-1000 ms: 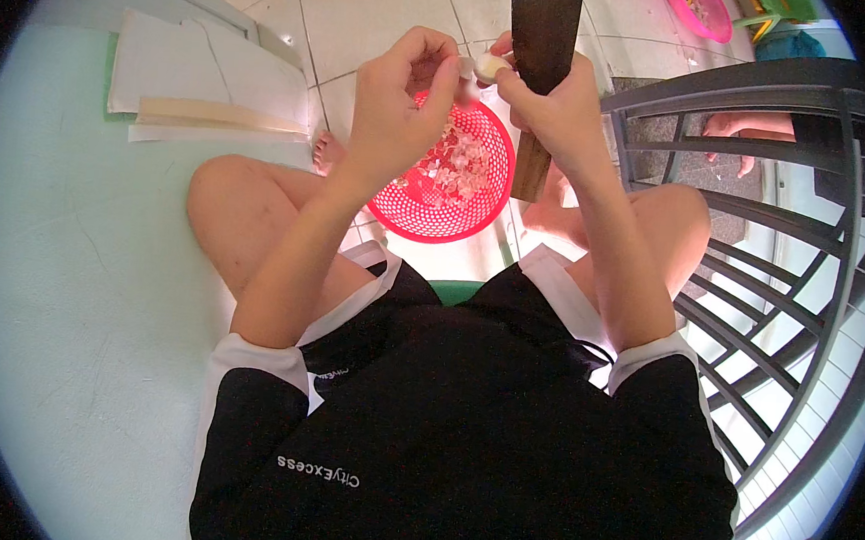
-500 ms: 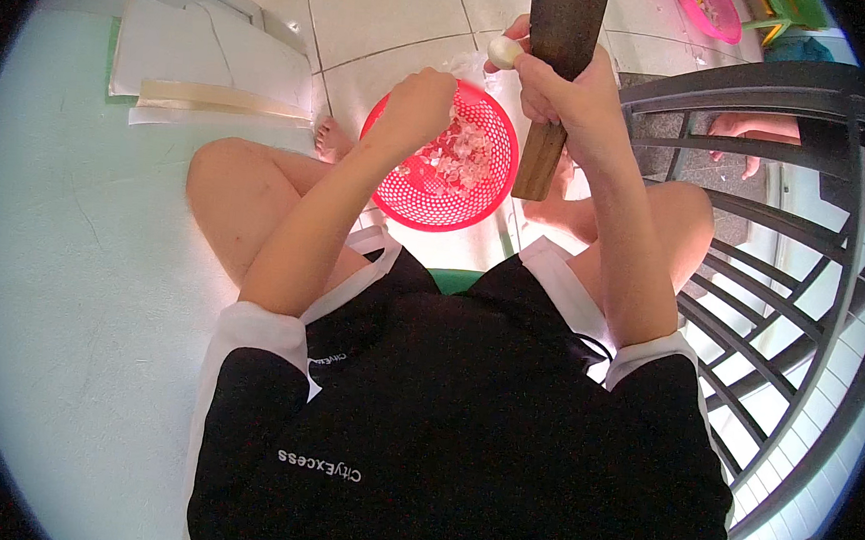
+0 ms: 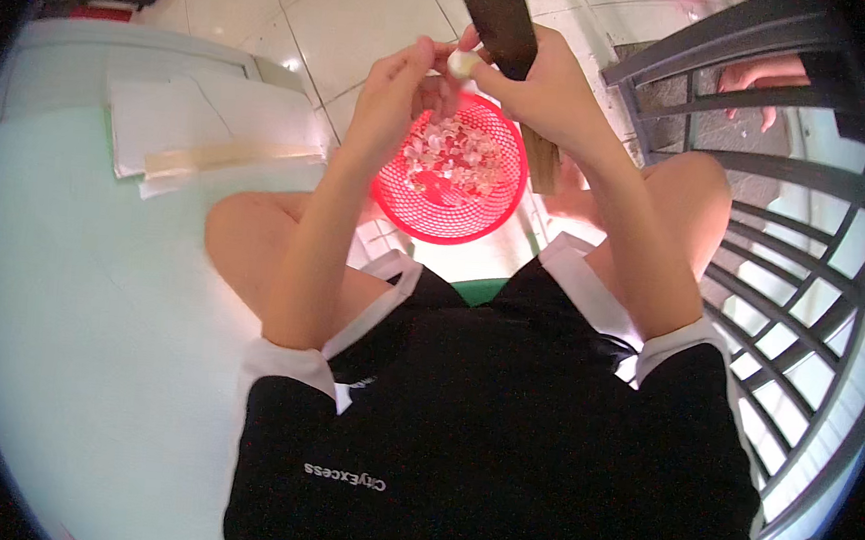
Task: The person peels garlic cloves by hand and using a large knife, then places the peeled cloves into a red plastic basket.
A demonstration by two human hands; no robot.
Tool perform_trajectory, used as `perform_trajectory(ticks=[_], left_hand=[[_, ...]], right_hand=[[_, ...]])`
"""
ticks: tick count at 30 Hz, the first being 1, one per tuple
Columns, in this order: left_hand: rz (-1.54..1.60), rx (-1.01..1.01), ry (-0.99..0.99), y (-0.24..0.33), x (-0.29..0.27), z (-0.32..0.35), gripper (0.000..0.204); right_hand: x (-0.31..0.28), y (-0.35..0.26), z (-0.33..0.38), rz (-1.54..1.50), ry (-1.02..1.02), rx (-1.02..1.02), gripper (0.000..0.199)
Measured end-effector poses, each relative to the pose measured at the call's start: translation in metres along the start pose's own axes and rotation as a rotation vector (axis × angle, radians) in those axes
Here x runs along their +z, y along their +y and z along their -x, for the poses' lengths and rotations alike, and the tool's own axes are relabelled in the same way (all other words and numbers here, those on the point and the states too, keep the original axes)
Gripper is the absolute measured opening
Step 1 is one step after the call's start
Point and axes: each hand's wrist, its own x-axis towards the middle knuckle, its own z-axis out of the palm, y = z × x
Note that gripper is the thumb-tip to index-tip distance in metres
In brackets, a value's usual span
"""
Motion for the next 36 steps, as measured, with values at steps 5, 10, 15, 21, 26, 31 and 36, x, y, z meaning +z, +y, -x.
perform_trajectory(ticks=[5,10,15,21,26,31,36], left_hand=[[-0.145,0.084,0.092,0.011,0.012,0.022,0.026],[0.03,0.101,0.108,0.018,0.01,0.029,0.028],[0.17,0.108,0.085,0.025,0.006,0.032,0.028],[0.23,0.151,0.036,0.022,0.001,0.032,0.03],[0.306,0.171,0.04,0.021,-0.002,0.032,0.027],[0.288,0.168,0.039,0.021,-0.004,0.031,0.026],[0.301,0.18,0.024,0.02,-0.003,0.031,0.025]], right_hand=[[0.006,0.004,0.004,0.012,0.025,-0.096,0.022],[0.013,-0.01,0.008,0.022,0.014,-0.1,0.024],[0.018,-0.004,0.004,-0.027,0.063,-0.265,0.029],[0.013,-0.016,0.01,-0.08,-0.073,-0.136,0.029],[0.012,-0.015,0.012,-0.143,-0.121,-0.116,0.025],[0.01,-0.015,0.013,-0.136,-0.136,-0.116,0.025],[0.011,-0.016,0.015,-0.135,-0.129,-0.126,0.027]])
